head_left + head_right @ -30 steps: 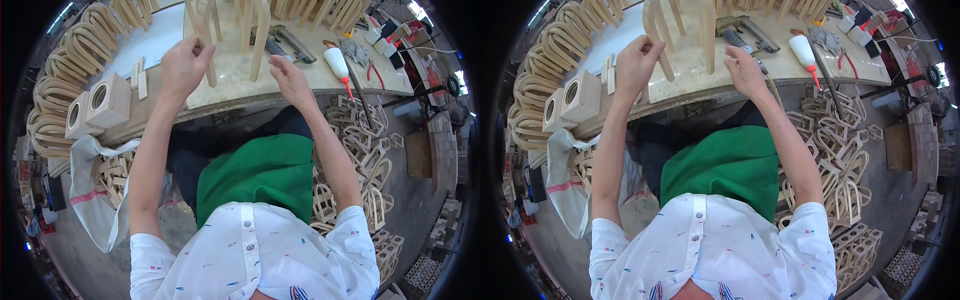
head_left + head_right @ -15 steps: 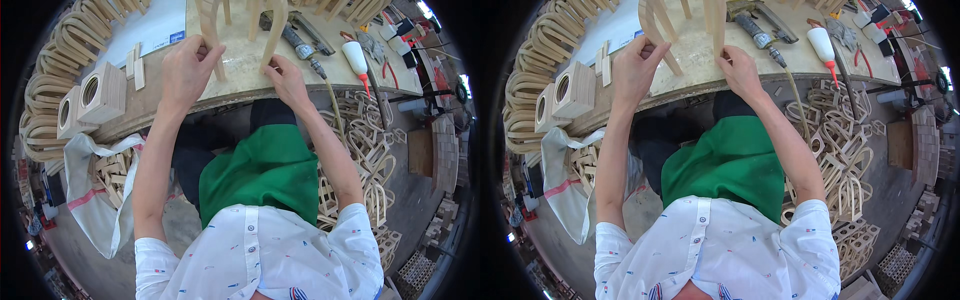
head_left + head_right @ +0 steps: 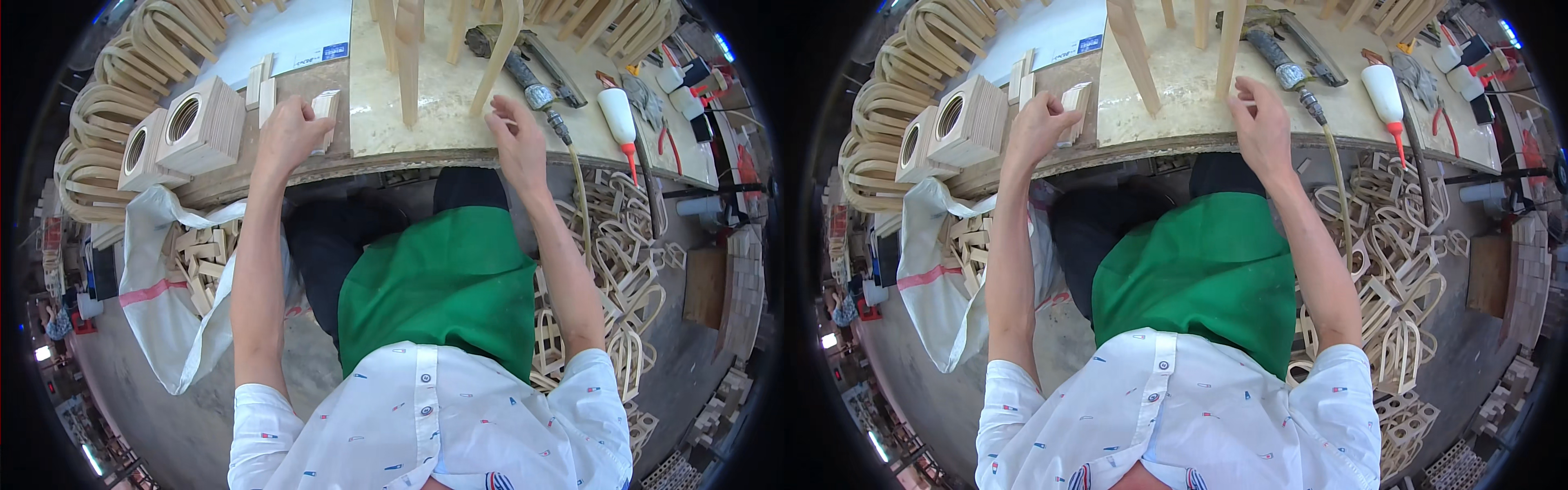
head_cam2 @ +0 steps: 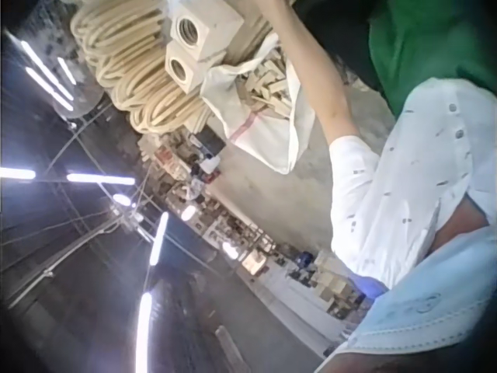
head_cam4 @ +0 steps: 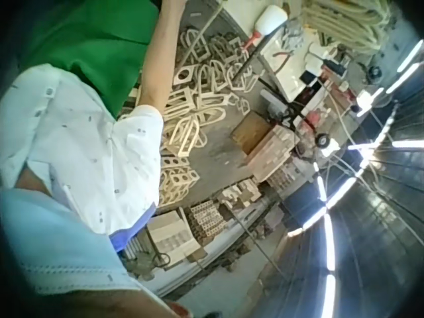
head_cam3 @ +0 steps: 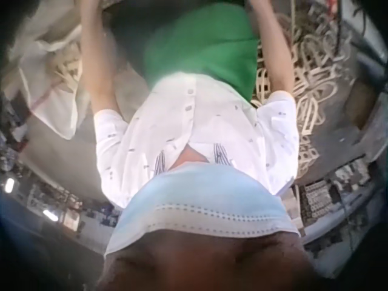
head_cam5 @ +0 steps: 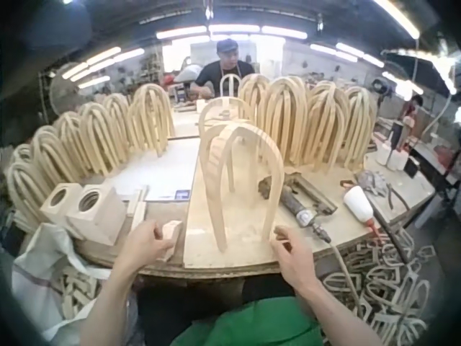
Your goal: The person assembles a wooden chair frame by attaching small wooden blocks to the legs using a pneumatic nail gun and wood glue. They repeatedly pick up blocks, apply glue, position them on the frame, and secure them with nails.
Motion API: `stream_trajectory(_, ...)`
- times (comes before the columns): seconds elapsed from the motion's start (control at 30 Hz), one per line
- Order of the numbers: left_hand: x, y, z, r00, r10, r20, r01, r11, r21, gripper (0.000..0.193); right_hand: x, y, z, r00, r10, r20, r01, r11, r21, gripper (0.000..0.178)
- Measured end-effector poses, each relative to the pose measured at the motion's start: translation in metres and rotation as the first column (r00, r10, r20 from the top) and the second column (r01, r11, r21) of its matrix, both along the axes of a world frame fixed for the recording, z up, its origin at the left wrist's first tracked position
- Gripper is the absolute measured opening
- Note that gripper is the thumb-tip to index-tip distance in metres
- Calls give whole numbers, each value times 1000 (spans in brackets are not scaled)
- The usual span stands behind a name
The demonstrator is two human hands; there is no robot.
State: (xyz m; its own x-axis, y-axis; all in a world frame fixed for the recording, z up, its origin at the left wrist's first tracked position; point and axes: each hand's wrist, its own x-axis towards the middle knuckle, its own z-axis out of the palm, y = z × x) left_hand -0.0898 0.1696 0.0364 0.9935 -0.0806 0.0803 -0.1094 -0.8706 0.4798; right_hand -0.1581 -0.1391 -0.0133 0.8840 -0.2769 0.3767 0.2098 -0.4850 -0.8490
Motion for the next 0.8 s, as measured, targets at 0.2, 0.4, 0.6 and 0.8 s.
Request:
stream_trajectory(0.2,-17,-14,25,999,-45,14,45,999,1,31,-47,30,30,961,204,187,-152,954,-257,25)
stream_trajectory(0.4,-59,-56,42,900,-347,-265,212,878,-429,32,-53,70,38,868,402,290,-250,860,-445,27)
stream_trajectory(0.6,-49,-67,21,840,-487,-241,201,691,-694,33,-42,43,44,865,459,204,-280,778,-563,25)
stream_trajectory(0.8,-9,-71,-5,910,-413,-36,323,761,-562,44,-27,10,43,956,272,113,-195,872,-449,14)
